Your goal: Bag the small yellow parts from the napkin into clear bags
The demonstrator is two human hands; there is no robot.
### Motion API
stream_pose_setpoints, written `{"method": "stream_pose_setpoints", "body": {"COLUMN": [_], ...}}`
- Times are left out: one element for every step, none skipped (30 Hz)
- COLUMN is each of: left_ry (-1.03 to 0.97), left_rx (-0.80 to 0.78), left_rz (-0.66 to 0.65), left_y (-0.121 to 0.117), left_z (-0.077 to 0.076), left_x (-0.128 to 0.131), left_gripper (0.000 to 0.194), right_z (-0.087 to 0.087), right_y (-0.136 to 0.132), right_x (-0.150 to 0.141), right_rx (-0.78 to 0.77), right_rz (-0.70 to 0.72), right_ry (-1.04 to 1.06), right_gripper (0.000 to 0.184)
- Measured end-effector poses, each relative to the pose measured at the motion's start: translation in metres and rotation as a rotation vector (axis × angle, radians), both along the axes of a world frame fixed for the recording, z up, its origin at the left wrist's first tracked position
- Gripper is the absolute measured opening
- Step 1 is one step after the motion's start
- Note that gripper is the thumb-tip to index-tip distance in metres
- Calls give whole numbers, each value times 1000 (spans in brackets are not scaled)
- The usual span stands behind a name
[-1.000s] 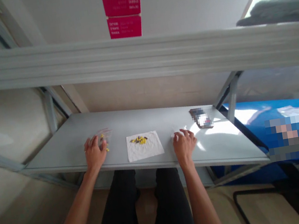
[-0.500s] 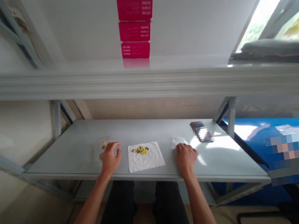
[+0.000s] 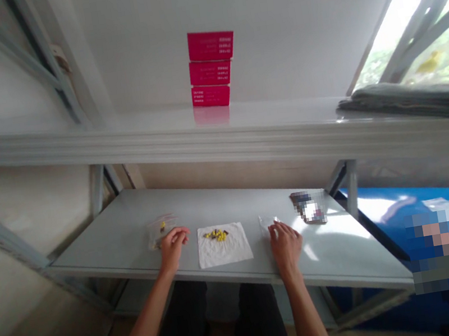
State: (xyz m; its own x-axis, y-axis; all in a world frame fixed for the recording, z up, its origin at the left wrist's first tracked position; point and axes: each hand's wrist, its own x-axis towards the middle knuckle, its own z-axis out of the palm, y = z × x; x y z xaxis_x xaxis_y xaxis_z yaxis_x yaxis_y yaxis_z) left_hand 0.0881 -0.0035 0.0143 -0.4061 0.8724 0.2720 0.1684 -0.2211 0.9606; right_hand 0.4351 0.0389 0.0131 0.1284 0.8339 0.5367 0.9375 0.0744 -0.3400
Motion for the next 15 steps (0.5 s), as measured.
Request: {"method": "stream_pose_setpoints", "body": {"left_ry": [45,87,123,151,173,190,202,211,216,219,221,225,235,255,284], "left_rx": [-12,-23,-29,-33,-34,-33,-33,-34,-37,-41,-47,-52,-51,-39,-10], "left_rz": [-23,-44,-59,-67,-72,-72,-70,-67,-65,-67,-71,-74,-68,-50,-21], "left_y": [-1,-1,-2,-3,-4,-4,-5,-5,-5,-6,-6,-6,-6,-6,-7], "left_z": [1,2,3,5,6,8,9,10,10,11,11,11,11,11,11], "left_x": [0,1,2,3,4,4,5,5,5,5,5,5,5,5,6], "left_gripper": [21,22,23,23,23,23,23,23,23,23,22,22,22,22,22], "right_z": [0,0,-1,-1,-2,-3,-3,-3,-3,-1,1,4,8,13,19], "right_y": [-1,-2,-3,-4,-5,-6,-6,-7,-8,-9,-10,-11,-14,-16,-19], "right_x": [0,-1,-1,-2,-2,-2,-1,-1,0,1,1,1,-2,-6,-13], "right_rx": [2,-11,-35,-60,-79,-90,-90,-81,-63,-29,24,94,172,245,297], "right_rz": [-5,-8,-9,-6,2,12,20,25,27,27,22,19,26,50,93], "right_ry": [-5,-14,-24,-31,-34,-33,-28,-18,-6,12,37,73,120,183,258], "right_gripper": [34,33,33,32,31,30,30,30,30,30,30,30,31,32,33]}}
